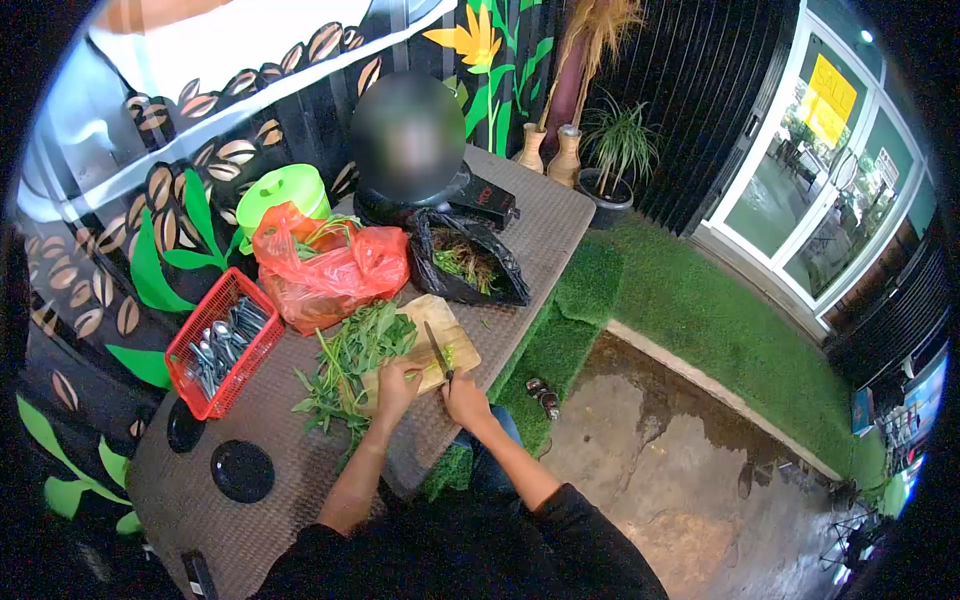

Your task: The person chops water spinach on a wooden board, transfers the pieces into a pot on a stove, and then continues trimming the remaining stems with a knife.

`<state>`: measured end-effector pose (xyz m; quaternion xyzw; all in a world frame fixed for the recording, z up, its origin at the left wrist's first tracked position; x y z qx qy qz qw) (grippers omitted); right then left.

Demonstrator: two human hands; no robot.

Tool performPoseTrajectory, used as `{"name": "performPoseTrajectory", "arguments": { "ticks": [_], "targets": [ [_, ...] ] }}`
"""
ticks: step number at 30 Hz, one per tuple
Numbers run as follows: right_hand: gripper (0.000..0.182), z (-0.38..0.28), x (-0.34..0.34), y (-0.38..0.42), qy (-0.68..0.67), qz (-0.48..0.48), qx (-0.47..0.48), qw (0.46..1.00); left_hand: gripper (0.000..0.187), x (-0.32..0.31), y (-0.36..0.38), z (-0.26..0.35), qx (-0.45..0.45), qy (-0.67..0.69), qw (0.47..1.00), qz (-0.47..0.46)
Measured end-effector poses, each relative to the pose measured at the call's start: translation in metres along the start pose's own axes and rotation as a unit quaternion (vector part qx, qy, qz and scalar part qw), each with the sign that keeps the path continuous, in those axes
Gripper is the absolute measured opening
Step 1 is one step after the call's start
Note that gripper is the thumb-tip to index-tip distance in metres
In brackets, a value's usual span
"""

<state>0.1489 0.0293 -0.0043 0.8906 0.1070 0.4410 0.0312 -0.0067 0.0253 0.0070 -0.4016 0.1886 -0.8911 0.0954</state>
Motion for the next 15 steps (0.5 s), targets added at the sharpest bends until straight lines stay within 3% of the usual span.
{"name": "performPoseTrajectory", "arguments": {
  "ticks": [15],
  "targets": [
    [0.036,-0.008,0.002,0.001,0.099,-0.036,-0.006,0.994,0.013,-0.004,0.001,0.014,-0.012,-0.052,0.995,0.082]
  ]
}}
Point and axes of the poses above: each hand's wrist, its own y-axis away from the middle knuckle, its own x-axis out of the back of the hand, z = x × y, the point moved 8 cm from there along -y, towards the middle knuckle, and after that the axes turned 7 degrees about -x, right-handed, at the moved point
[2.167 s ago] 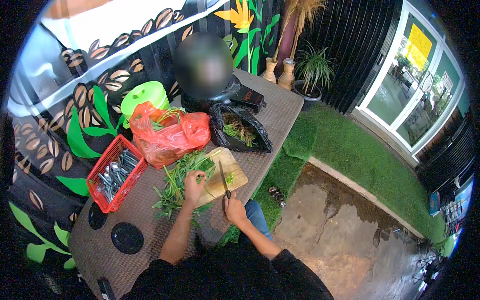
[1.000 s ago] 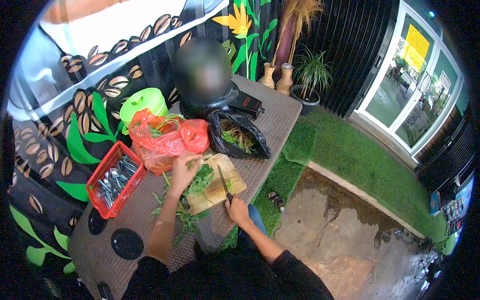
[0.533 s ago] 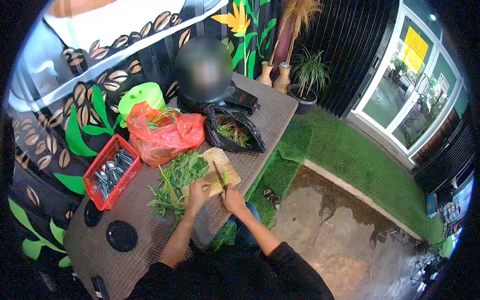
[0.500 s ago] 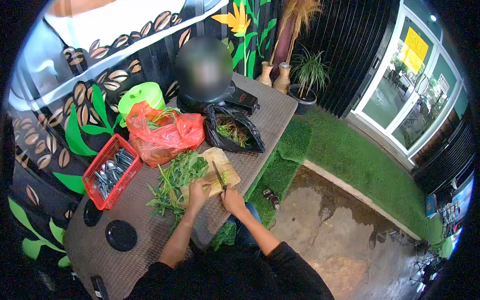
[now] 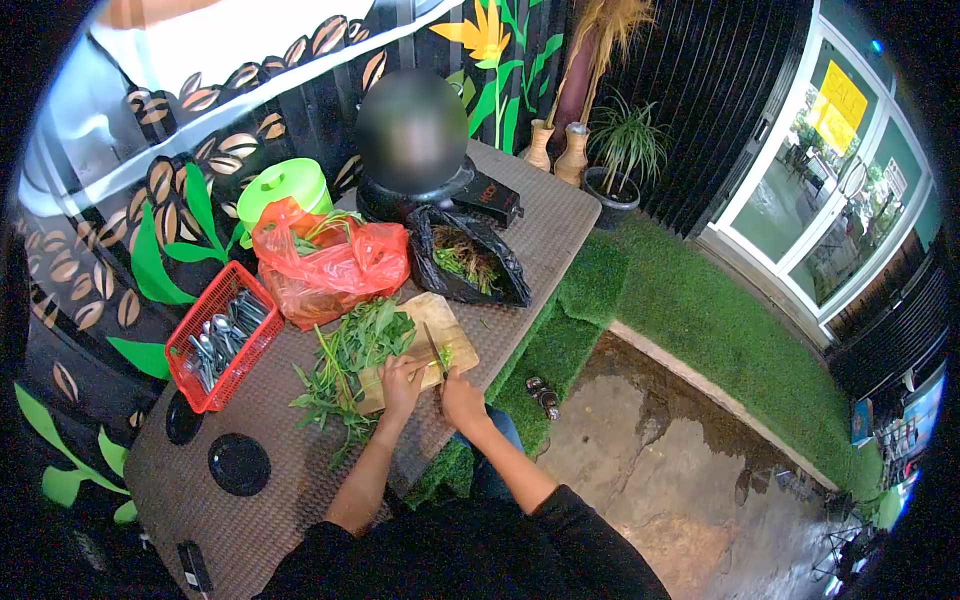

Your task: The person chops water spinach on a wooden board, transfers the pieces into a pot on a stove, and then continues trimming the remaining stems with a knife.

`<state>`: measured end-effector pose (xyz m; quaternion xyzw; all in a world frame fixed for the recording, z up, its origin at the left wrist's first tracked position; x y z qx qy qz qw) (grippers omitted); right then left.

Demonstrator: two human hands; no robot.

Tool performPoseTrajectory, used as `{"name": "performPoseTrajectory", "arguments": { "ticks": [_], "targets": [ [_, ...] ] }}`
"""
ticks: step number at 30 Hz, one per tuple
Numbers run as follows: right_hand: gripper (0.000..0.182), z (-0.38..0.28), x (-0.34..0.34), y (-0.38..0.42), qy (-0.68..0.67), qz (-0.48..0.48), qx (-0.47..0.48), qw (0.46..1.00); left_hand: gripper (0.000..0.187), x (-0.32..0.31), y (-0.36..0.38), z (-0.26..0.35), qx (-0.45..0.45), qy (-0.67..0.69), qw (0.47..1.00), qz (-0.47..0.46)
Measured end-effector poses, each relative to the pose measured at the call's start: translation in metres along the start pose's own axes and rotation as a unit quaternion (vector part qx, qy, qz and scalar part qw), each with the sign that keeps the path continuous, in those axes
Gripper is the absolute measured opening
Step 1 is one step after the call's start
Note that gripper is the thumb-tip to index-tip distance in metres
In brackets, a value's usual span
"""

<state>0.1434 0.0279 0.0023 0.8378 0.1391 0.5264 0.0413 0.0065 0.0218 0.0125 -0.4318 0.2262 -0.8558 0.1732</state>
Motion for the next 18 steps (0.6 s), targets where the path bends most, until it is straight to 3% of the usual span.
{"name": "performPoseTrajectory", "arguments": {
  "ticks": [5,11,14,18],
  "targets": [
    [0.024,-0.008,-0.013,0.003,0.023,0.031,-0.022,0.999,0.009,-0.001,-0.001,0.001,-0.002,-0.010,1.000,0.003],
    [0.025,-0.006,-0.006,-0.018,-0.002,0.062,0.041,0.997,0.008,0.002,0.001,0.004,-0.014,-0.037,0.999,0.016],
    [0.023,-0.006,-0.011,0.004,-0.007,0.074,0.012,0.997,0.008,0.003,0.000,0.006,-0.010,-0.029,0.999,0.011],
    [0.025,-0.007,-0.019,-0.024,-0.023,0.043,0.010,0.999,0.008,0.001,0.001,0.005,-0.002,-0.034,0.999,0.007]
  ]
}}
Point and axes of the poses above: each hand's wrist, its own y-axis away from the middle knuckle, its own x-axis out of the back of the hand, z = x × y, the point moved 8 cm from there along -y, towards the middle knuckle, and after that the axes turned 7 degrees about -x, right-handed, at the moved point
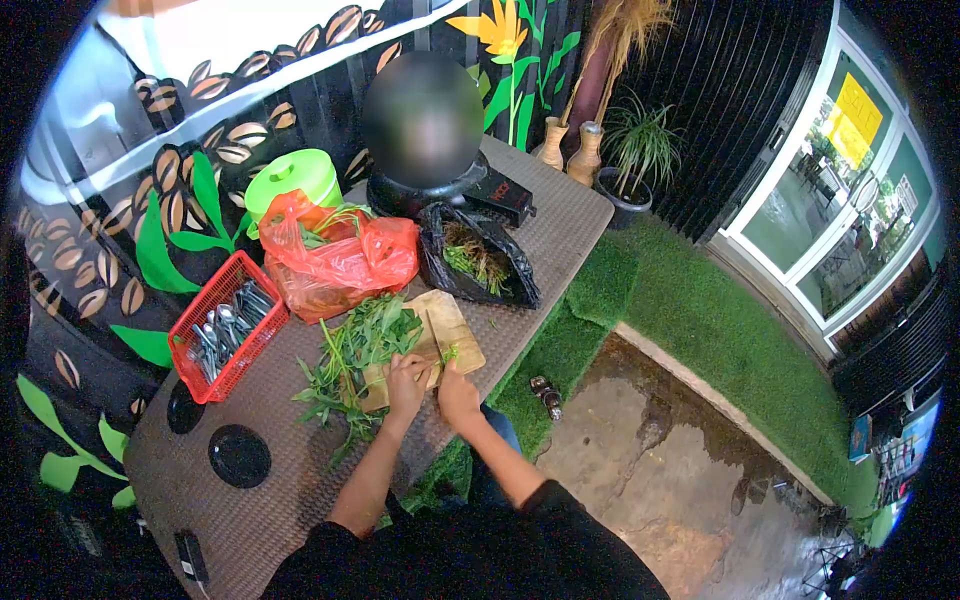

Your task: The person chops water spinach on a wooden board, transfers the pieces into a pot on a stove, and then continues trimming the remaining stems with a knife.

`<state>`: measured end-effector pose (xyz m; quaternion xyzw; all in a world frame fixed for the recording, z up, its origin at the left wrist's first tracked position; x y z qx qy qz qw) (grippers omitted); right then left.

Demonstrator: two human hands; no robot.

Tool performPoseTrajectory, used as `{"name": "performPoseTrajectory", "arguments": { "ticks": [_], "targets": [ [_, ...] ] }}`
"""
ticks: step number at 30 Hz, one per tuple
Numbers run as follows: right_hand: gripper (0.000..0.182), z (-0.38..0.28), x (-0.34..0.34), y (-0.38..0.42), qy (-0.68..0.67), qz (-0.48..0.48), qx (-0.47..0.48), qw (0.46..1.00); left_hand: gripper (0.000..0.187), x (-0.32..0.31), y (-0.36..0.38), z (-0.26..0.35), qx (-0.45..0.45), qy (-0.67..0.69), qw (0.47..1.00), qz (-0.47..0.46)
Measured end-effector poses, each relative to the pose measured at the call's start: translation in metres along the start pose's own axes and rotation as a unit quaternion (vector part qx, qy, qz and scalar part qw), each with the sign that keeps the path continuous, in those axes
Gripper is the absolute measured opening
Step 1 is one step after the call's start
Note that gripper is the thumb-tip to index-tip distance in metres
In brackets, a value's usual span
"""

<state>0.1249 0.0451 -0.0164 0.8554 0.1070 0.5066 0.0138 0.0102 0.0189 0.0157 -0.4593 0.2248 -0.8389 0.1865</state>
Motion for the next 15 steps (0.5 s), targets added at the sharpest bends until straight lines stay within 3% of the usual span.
{"name": "performPoseTrajectory", "arguments": {
  "ticks": [4,6,11,15],
  "targets": [
    [0.030,-0.001,0.005,0.007,0.030,-0.017,0.024,0.999,0.008,0.000,-0.001,-0.001,-0.004,0.005,1.000,0.002],
    [0.026,0.001,-0.002,0.023,0.052,-0.032,-0.036,0.997,0.008,-0.003,-0.001,-0.003,-0.002,0.000,1.000,-0.004],
    [0.024,-0.006,0.002,-0.004,0.016,-0.021,0.016,1.000,0.008,-0.001,0.000,-0.001,-0.012,0.001,1.000,-0.003],
    [0.025,-0.008,0.004,0.013,0.017,-0.033,-0.020,0.999,0.009,0.002,0.000,0.000,-0.008,0.013,1.000,0.000]
  ]
}}
Point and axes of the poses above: each hand's wrist, its own y-axis away from the middle knuckle, its own x-axis out of the back of the hand, z = x × y, the point moved 8 cm from there along -y, towards the middle knuckle, and after that the axes turned 7 degrees about -x, right-handed, at the moved point
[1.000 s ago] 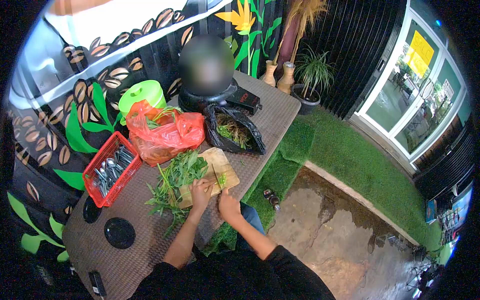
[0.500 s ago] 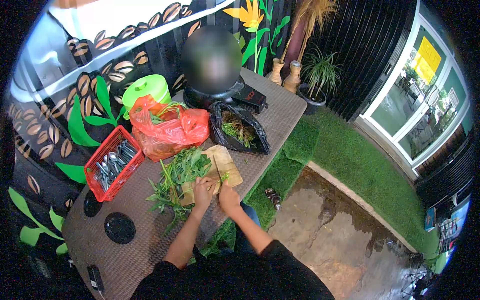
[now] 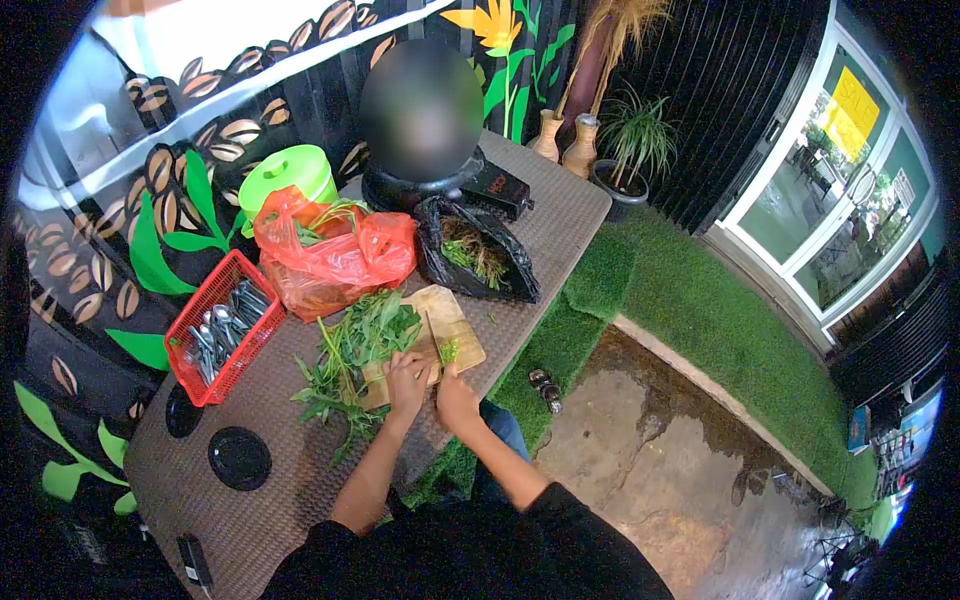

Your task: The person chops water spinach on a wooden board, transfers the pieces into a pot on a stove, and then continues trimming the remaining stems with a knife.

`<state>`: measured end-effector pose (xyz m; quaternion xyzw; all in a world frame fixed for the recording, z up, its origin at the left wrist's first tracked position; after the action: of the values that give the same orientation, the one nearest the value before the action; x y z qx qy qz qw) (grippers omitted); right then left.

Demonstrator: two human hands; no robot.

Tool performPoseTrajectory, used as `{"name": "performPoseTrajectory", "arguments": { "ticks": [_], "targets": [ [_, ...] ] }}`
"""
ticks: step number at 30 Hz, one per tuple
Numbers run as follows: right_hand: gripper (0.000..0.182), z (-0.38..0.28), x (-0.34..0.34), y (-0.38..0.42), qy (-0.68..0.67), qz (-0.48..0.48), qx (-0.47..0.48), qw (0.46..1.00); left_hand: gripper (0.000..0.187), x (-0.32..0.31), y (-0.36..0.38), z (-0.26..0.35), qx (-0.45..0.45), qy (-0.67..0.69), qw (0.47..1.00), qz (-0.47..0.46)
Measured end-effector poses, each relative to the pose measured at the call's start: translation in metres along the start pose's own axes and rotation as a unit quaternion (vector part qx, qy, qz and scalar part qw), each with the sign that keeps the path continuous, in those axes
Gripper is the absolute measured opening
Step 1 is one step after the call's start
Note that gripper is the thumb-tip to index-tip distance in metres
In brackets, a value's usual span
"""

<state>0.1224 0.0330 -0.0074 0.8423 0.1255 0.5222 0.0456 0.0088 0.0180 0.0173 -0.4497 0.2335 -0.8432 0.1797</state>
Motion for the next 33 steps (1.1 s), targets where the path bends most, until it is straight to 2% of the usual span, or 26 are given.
{"name": "performPoseTrajectory", "arguments": {
  "ticks": [9,12,14,17,18,22,24,27,28,33],
  "targets": [
    [0.021,-0.010,-0.003,-0.004,0.012,0.064,-0.004,0.998,0.011,0.001,0.002,0.003,-0.038,0.004,0.999,-0.005],
    [0.019,-0.012,-0.003,-0.008,0.005,0.069,0.003,0.998,0.010,-0.001,0.009,0.004,-0.089,0.001,0.996,0.005],
    [0.017,-0.012,-0.003,-0.010,0.005,0.058,0.002,0.998,0.011,-0.005,0.010,-0.014,-0.031,0.017,0.999,0.006],
    [0.017,-0.005,-0.001,-0.016,0.022,0.032,0.021,0.999,0.011,0.000,0.006,-0.012,-0.014,0.061,0.998,0.022],
    [0.020,0.001,0.001,-0.018,-0.005,-0.006,-0.001,1.000,0.010,-0.001,0.005,-0.016,0.004,0.052,0.999,0.007],
    [0.026,0.006,0.010,-0.008,-0.006,-0.017,-0.004,1.000,0.010,0.001,0.008,-0.010,-0.014,0.054,0.998,0.027],
    [0.033,0.002,0.011,0.011,0.002,-0.023,-0.037,0.999,0.010,0.003,0.007,-0.007,-0.022,0.043,0.998,0.041],
    [0.030,-0.010,0.007,0.032,-0.001,-0.027,-0.071,0.997,0.010,0.002,0.006,-0.008,-0.009,0.041,0.999,0.032],
    [0.025,-0.010,-0.002,0.029,0.004,0.004,-0.065,0.998,0.010,0.003,0.005,-0.007,-0.009,0.041,0.999,0.031],
    [0.021,-0.013,-0.019,0.001,0.008,0.074,-0.023,0.997,0.009,0.003,0.003,-0.007,-0.012,0.051,0.999,0.009]
  ]
}}
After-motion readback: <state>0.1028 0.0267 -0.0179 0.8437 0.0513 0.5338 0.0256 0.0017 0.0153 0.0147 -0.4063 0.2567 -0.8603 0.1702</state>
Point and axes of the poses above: each hand's wrist, its own y-axis away from the middle knuckle, its own x-axis out of the back of the hand, z = x × y, the point moved 8 cm from there along -y, towards the middle knuckle, and after that the axes turned 7 degrees about -x, right-handed, at the moved point
